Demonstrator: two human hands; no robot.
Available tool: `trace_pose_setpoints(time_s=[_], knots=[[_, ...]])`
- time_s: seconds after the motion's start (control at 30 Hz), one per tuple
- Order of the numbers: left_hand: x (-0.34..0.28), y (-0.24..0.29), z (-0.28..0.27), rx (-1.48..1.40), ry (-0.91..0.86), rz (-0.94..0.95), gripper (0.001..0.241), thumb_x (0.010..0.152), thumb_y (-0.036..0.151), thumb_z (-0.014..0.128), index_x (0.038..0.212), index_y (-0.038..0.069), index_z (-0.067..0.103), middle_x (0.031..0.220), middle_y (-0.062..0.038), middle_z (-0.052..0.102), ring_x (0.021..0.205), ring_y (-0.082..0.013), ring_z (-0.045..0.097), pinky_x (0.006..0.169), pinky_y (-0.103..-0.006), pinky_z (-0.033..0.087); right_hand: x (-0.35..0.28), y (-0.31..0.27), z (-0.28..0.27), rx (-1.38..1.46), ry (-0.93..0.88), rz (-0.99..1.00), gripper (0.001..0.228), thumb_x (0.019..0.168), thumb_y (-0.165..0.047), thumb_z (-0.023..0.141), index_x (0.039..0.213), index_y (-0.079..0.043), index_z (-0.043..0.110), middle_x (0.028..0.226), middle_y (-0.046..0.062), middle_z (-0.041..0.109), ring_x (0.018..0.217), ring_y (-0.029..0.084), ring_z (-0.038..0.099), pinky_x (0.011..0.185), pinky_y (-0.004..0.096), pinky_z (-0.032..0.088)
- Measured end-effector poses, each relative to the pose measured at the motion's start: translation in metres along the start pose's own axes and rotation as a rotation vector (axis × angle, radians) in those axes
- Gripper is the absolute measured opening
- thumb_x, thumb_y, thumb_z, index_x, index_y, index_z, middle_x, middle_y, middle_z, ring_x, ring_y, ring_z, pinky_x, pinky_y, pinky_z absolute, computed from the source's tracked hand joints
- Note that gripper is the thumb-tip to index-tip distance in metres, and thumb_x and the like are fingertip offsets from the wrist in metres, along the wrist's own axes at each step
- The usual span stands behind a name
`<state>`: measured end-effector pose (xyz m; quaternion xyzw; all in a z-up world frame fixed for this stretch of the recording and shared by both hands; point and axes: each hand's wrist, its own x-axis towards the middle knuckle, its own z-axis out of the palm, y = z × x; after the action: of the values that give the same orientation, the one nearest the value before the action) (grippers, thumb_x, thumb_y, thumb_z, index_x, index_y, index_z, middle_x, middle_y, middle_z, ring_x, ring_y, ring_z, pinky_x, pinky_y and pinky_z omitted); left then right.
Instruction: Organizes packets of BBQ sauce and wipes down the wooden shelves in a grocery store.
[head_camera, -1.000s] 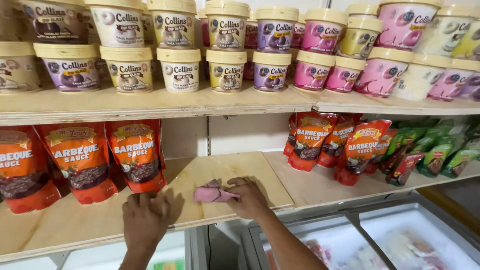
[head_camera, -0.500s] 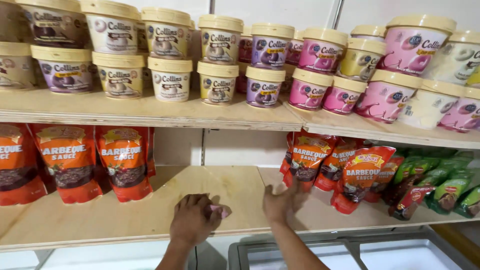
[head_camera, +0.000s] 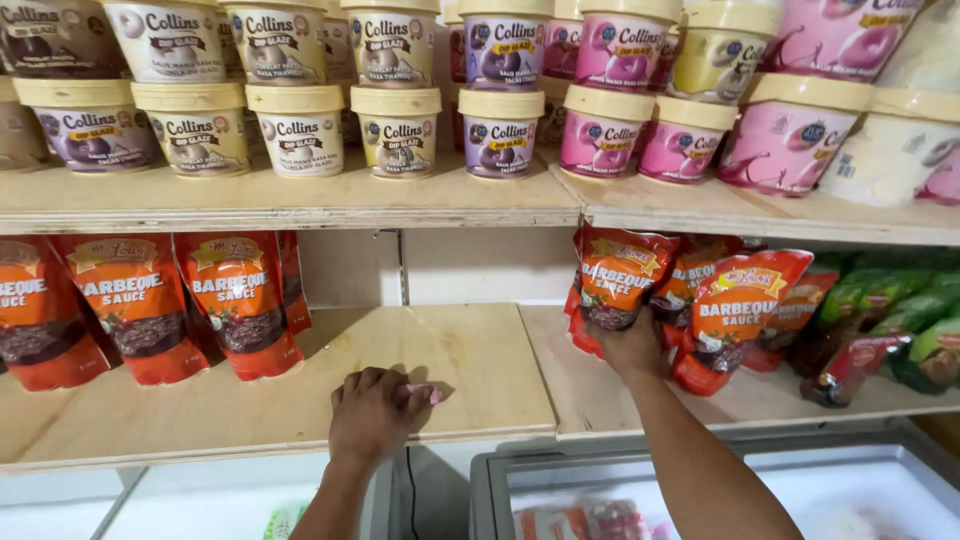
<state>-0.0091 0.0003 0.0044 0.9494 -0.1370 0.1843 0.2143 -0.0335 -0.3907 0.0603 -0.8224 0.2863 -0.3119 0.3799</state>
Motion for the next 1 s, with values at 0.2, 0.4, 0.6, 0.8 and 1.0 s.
trace_pose_setpoints(time_s=[0.2, 0.4, 0.6, 0.8, 1.0], knots=[[0.001, 0.001, -0.005, 0.000, -0.057, 0.016, 0.052, 0.094, 0.061, 0.051, 0.119, 0.020, 0.068, 0.127, -0.007, 0.061, 0.121, -0.0319, 0.049, 0.106, -0.0467, 0.034, -0.032, 0.007, 0.029, 0.369, 0.154, -0.340, 0.060, 0.076, -0.016, 0.085, 0.119, 0.002, 0.046, 0.100, 0.015, 0.068, 0.078, 0.024, 0.068, 0.069, 0.033, 0.055], [0.007, -0.001, -0.017, -0.022, -0.225, -0.017, 0.054, 0.093, 0.074, 0.038, 0.116, 0.031, 0.063, 0.126, 0.003, 0.060, 0.135, -0.0229, 0.047, 0.116, -0.0486, 0.033, -0.117, -0.050, 0.061, 0.585, 0.126, -0.247, 0.074, 0.062, -0.018, 0.097, 0.123, -0.001, 0.058, 0.109, 0.018, 0.064, 0.105, 0.029, 0.062, 0.093, 0.041, 0.049], [0.009, -0.012, -0.032, -0.465, -0.237, -0.147, 0.080, 0.094, 0.081, 0.015, 0.120, 0.022, 0.062, 0.104, -0.005, 0.075, 0.126, -0.0271, 0.059, 0.114, -0.0481, 0.035, -0.187, -0.103, 0.089, 0.710, -0.163, -0.315, 0.076, 0.059, -0.021, 0.102, 0.118, -0.002, 0.059, 0.104, 0.013, 0.067, 0.100, 0.022, 0.062, 0.088, 0.038, 0.051], [-0.008, -0.003, -0.085, -0.991, -0.295, -0.249, 0.076, 0.088, 0.077, 0.057, 0.123, 0.011, 0.070, 0.117, -0.020, 0.074, 0.125, -0.0353, 0.062, 0.111, -0.0461, 0.042, -0.217, -0.141, 0.115, 0.569, -0.401, -0.321, 0.057, 0.087, -0.041, 0.084, 0.125, -0.007, 0.060, 0.107, 0.016, 0.072, 0.099, 0.027, 0.070, 0.085, 0.042, 0.057], [0.005, -0.021, -0.079, -1.293, -0.279, -0.275, 0.072, 0.087, 0.060, 0.076, 0.118, -0.004, 0.063, 0.072, -0.015, 0.059, 0.052, -0.0241, 0.062, 0.046, -0.0336, 0.052, -0.242, -0.160, 0.103, 0.200, 0.348, -1.179, 0.061, 0.093, -0.051, 0.069, 0.131, -0.004, 0.059, 0.133, 0.019, 0.054, 0.126, 0.040, 0.056, 0.105, 0.045, 0.042]])
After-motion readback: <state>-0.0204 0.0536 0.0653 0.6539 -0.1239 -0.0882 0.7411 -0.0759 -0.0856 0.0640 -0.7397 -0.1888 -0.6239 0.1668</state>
